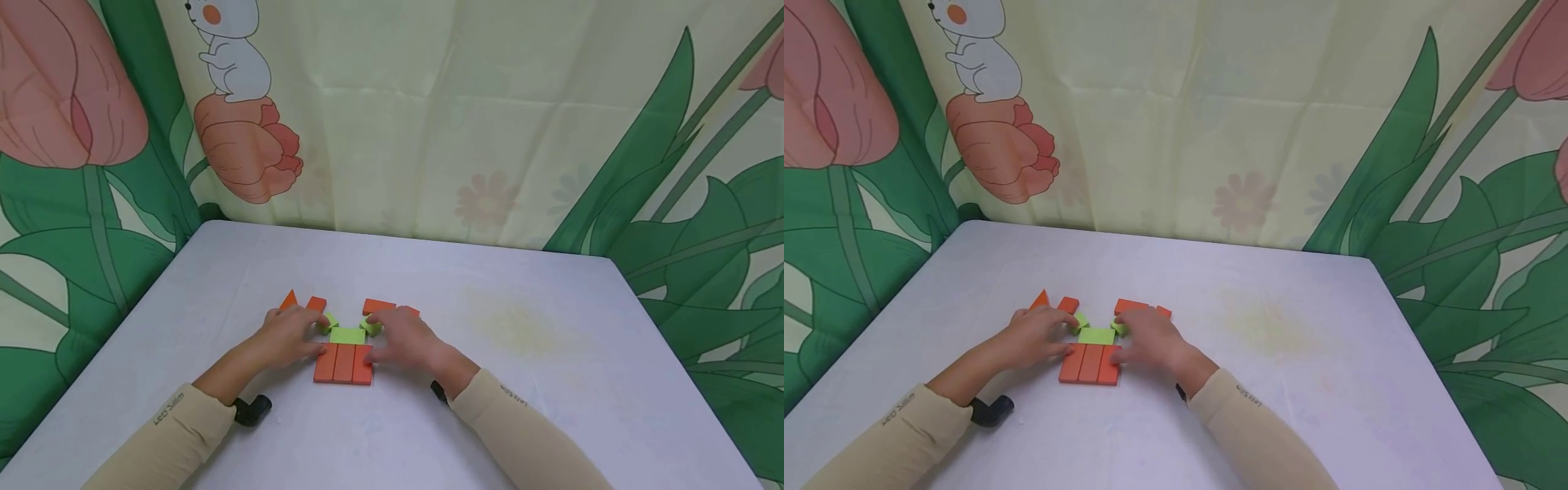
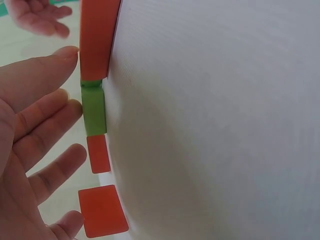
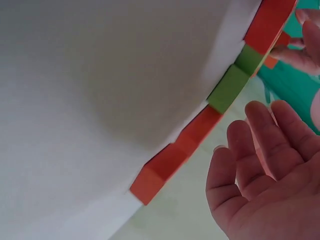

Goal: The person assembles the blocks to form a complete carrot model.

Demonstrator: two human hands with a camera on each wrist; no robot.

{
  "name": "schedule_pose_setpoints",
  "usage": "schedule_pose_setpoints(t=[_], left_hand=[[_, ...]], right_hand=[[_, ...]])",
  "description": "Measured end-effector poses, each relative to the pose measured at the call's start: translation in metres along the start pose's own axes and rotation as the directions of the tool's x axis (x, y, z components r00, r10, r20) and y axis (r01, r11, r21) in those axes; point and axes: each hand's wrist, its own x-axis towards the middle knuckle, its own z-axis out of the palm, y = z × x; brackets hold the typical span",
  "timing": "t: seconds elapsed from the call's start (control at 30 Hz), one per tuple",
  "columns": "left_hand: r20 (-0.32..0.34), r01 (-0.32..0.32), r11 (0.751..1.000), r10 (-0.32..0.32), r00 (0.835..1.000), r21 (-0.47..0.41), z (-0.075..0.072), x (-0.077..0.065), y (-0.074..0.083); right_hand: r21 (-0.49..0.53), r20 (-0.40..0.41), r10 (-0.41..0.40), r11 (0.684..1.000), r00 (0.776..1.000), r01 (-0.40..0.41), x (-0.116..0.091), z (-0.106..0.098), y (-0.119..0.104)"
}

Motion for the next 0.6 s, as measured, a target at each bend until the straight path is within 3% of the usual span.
schedule_pose_setpoints(t=[0.23,0.6], left_hand=[[0.004,-0.006,1.0,0.006,1.0,-0.011,0.0,0.0,0.0],[0.005,-0.011,1.0,0.011,1.0,0.0,0.0,0.0,0.0]], right_hand=[[-0.049,0.028,-0.022,0.999,0.999,0.023,-0.002,0.007,-0.012],[-0.082,0.056,0.019,0.997,0.998,-0.014,-0.004,0.011,-0.017]])
